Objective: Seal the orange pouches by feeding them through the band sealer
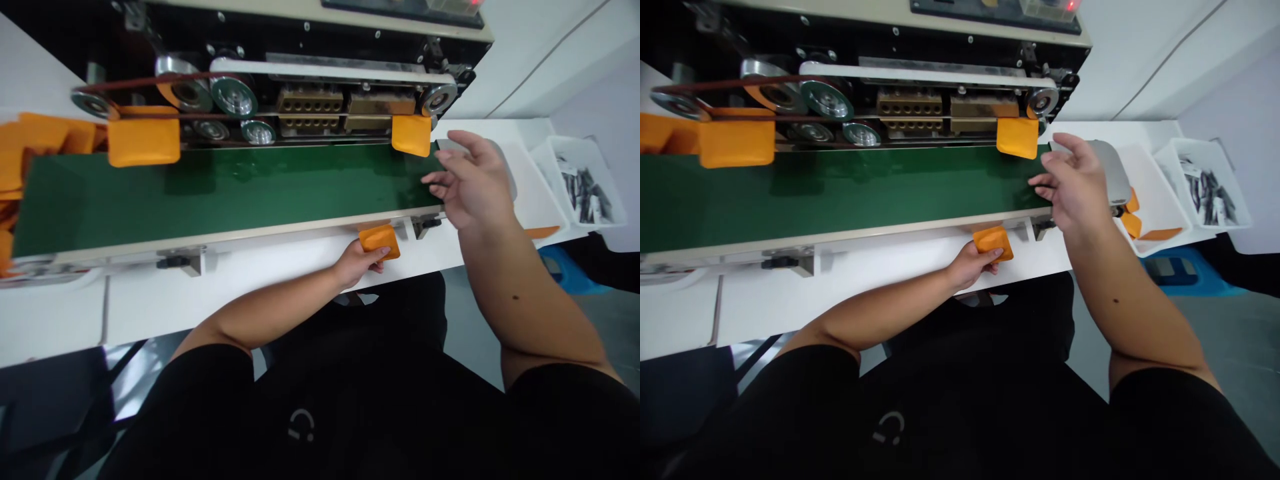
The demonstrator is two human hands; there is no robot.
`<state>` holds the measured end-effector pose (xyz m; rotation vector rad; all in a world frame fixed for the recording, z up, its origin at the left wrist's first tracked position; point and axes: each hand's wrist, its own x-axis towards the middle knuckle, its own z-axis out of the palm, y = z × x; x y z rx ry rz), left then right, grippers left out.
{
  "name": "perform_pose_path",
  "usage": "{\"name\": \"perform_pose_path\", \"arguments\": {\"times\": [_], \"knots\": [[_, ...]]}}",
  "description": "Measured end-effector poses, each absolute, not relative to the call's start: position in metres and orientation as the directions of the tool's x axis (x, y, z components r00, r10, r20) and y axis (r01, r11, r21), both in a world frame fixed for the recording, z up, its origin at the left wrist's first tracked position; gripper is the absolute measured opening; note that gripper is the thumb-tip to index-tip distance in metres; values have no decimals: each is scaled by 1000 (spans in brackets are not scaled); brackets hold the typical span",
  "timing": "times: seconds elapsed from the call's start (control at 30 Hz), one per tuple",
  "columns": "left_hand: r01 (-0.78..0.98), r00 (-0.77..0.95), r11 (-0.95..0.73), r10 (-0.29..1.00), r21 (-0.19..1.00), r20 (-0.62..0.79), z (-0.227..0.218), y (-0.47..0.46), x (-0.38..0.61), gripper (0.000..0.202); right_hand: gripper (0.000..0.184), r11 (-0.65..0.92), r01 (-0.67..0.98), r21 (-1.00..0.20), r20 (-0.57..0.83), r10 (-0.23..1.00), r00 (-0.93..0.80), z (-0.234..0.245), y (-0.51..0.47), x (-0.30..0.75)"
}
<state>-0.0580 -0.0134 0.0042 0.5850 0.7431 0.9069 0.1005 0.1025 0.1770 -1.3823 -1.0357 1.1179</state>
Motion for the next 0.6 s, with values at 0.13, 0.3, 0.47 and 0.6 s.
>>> {"name": "perform_pose_path", "arguments": {"times": [0.13,0.3,0.47,0.6], "knots": [[-489,392,496,860,718,-326,6,-16,-56,45,36,52,84,-995,71,967,244,154,48,106],[-490,394,490,862,721,-319,3,-17,-53,29,24,32,185,-982,79,965,251,110,-12,110],[-510,402,461,874,727,-272,1,-16,-54,49,15,141,327,-934,199,968,152,110,-42,111],[-496,401,409,890,766,-216,8,-16,-56,57,21,314,372,-874,237,942,-237,144,-31,95]]}}
